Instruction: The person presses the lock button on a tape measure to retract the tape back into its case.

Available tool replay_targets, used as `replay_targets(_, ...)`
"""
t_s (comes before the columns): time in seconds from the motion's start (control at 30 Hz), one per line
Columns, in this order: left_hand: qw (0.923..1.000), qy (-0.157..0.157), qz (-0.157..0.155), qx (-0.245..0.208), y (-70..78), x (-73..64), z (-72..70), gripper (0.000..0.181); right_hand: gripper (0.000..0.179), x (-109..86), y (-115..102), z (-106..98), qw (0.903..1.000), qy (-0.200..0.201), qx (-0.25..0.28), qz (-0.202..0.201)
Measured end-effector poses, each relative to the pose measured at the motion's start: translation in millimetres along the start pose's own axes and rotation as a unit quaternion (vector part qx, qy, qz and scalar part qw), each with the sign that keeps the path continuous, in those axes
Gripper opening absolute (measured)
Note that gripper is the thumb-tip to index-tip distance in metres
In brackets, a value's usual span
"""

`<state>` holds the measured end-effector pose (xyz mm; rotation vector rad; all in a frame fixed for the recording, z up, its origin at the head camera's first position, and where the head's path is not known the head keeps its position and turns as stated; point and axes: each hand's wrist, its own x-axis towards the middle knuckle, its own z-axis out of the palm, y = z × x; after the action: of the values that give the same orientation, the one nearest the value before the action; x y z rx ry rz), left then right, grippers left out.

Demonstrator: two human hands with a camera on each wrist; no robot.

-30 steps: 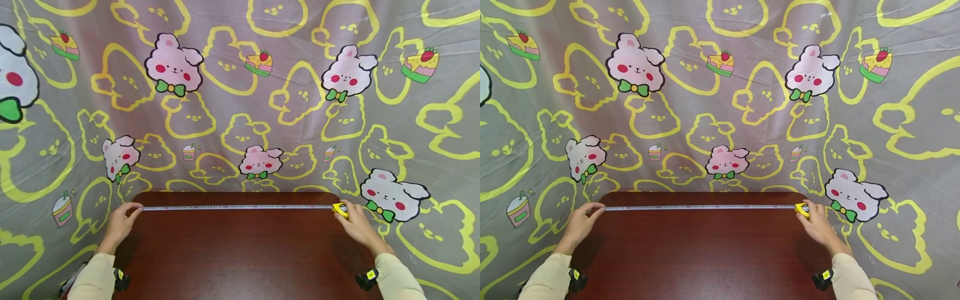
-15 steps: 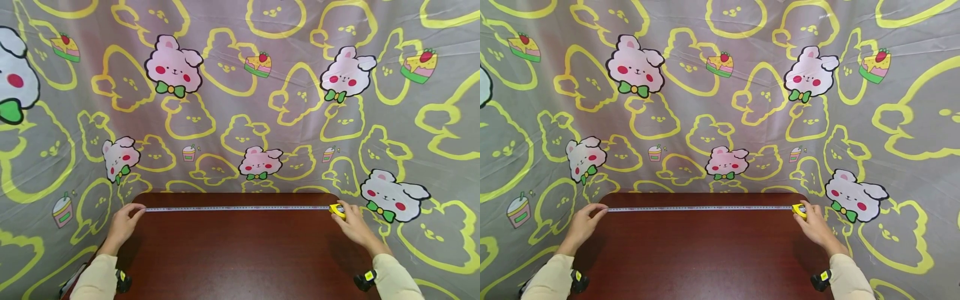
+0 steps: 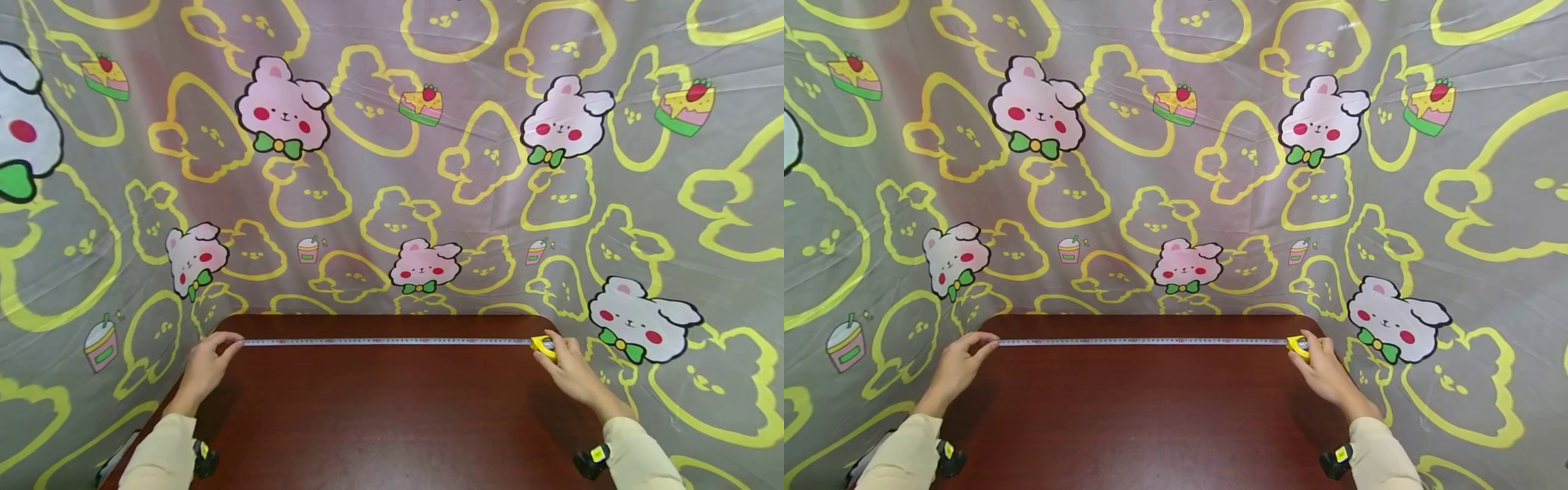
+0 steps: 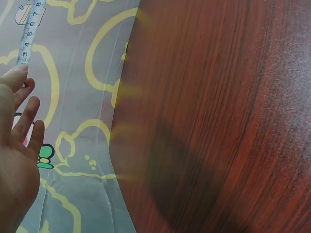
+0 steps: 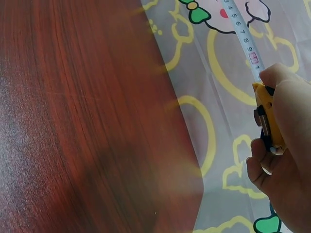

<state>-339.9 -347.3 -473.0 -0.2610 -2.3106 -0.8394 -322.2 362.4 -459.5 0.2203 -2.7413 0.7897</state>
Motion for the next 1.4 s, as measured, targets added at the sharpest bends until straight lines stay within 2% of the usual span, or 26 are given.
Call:
replay_targets(0.4, 0.9998, -0.013, -0.01, -0.011, 4.3, -0.6, 6.5, 0.012, 0.072, 3.4, -9, 6, 1.0, -0.003, 0.004, -0.005)
replay_targets(0.77, 0.9999, -0.004, -0.002, -0.015, 8.8, 2.3, 11.1, 0.01, 0.072, 5.6, -14, 13, 0.9999, 0.001, 0.005, -0.014)
replay_targets(1.0, 0.9998, 0.002, 0.001, -0.018, 13.2, 2.5, 15.2, 0.01, 0.066, 4.5, -17, 16, 0.9999, 0.002, 0.006, -0.013)
replay_targets(1.3, 0.9993, 0.006, 0.013, -0.036, 20.6, 8.5, 19.5, 0.009, 0.069, 3.0, -19, 18, 0.9997, 0.007, -0.002, -0.023)
replay_targets(1.4, 0.9991, 0.004, 0.006, -0.042, 23.0, 8.2, 21.0, 0.009, 0.07, 3.8, -20, 20, 0.9997, 0.005, -0.004, -0.024)
